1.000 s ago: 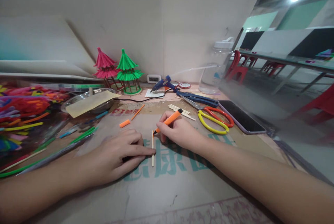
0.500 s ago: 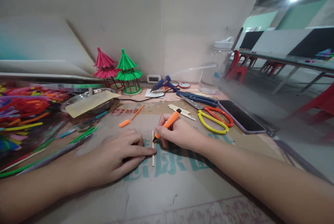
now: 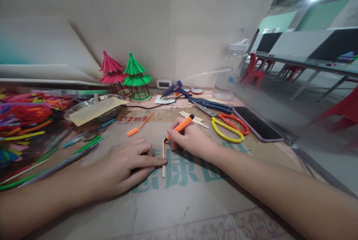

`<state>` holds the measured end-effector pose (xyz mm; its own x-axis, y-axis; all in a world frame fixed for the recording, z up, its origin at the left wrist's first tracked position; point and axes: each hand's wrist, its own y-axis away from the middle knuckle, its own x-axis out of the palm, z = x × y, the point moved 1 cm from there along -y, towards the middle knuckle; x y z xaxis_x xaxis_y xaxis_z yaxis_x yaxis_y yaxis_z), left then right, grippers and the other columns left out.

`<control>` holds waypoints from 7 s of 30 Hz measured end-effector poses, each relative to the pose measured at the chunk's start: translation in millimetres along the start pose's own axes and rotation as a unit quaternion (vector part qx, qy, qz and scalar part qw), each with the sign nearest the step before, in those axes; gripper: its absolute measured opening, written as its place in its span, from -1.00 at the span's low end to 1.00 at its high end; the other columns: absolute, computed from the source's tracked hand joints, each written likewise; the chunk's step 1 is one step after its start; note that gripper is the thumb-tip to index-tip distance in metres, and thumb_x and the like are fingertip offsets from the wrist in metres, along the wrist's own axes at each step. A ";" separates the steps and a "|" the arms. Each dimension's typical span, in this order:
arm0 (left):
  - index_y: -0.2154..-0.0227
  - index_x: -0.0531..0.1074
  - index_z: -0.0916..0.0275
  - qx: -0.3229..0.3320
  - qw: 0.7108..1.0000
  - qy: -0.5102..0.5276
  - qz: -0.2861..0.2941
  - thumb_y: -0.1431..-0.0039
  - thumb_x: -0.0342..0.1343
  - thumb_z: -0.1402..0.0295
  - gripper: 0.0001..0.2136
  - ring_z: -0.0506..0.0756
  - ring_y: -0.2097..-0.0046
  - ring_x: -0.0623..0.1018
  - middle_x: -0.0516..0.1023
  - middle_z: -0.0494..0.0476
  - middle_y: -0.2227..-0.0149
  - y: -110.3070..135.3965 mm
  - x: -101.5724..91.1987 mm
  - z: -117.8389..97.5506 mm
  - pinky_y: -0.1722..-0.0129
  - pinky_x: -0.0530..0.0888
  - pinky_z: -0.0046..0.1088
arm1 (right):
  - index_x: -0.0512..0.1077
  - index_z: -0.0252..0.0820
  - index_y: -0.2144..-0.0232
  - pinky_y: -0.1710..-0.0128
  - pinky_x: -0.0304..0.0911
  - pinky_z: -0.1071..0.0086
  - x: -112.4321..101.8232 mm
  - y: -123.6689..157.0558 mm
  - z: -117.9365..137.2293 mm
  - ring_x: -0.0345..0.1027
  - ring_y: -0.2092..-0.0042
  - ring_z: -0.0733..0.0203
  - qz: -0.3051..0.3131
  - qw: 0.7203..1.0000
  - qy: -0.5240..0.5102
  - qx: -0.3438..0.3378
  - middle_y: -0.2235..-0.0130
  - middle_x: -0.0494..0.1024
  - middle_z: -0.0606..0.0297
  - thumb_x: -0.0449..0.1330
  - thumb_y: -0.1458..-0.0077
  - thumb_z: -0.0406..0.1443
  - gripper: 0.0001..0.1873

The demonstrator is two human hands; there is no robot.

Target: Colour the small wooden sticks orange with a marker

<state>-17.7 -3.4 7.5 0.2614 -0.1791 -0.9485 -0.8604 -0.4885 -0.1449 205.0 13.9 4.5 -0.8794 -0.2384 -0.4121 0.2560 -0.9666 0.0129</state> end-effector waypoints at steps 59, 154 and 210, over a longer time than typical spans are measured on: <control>-0.05 0.53 0.00 0.009 1.000 -0.002 -0.014 -0.42 -0.03 0.33 -0.71 0.11 0.22 0.42 0.43 0.11 0.30 -1.0 -0.8 -0.2 0.29 0.26 -0.39 | 0.20 -0.08 0.38 0.63 0.02 0.50 -0.1 2.2 -2.6 0.15 0.65 0.38 0.056 0.998 -0.036 0.010 0.61 0.47 0.49 0.11 -0.25 -0.23 -0.82; -0.10 0.49 -0.07 0.000 1.000 0.001 0.010 -0.44 -0.07 0.31 -0.69 0.11 0.20 0.41 0.42 0.09 0.26 0.3 0.3 0.4 0.28 0.25 -0.39 | 0.24 -0.10 0.37 0.58 0.07 0.46 -1.0 -0.7 -3.1 0.21 0.58 0.34 -0.022 1.000 -0.006 -0.011 0.56 0.51 0.43 0.13 -0.26 -0.17 -0.80; -0.03 0.52 0.03 0.024 0.999 0.017 -0.017 -0.42 -0.03 0.37 -0.73 0.11 0.18 0.43 0.46 0.10 0.24 -0.9 0.3 0.0 0.22 0.27 -0.38 | 0.22 -0.10 0.44 0.57 0.03 0.49 -2.6 5.6 3.4 0.18 0.61 0.38 0.070 0.997 -0.029 0.013 0.66 0.41 0.52 0.13 -0.20 -0.30 -0.82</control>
<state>-16.9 -3.0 7.4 0.3048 -0.1917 -0.9329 -0.8708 -0.4528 -0.1914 207.4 8.8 8.8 -0.8573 -0.3756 -0.3520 0.3680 -0.9254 0.0910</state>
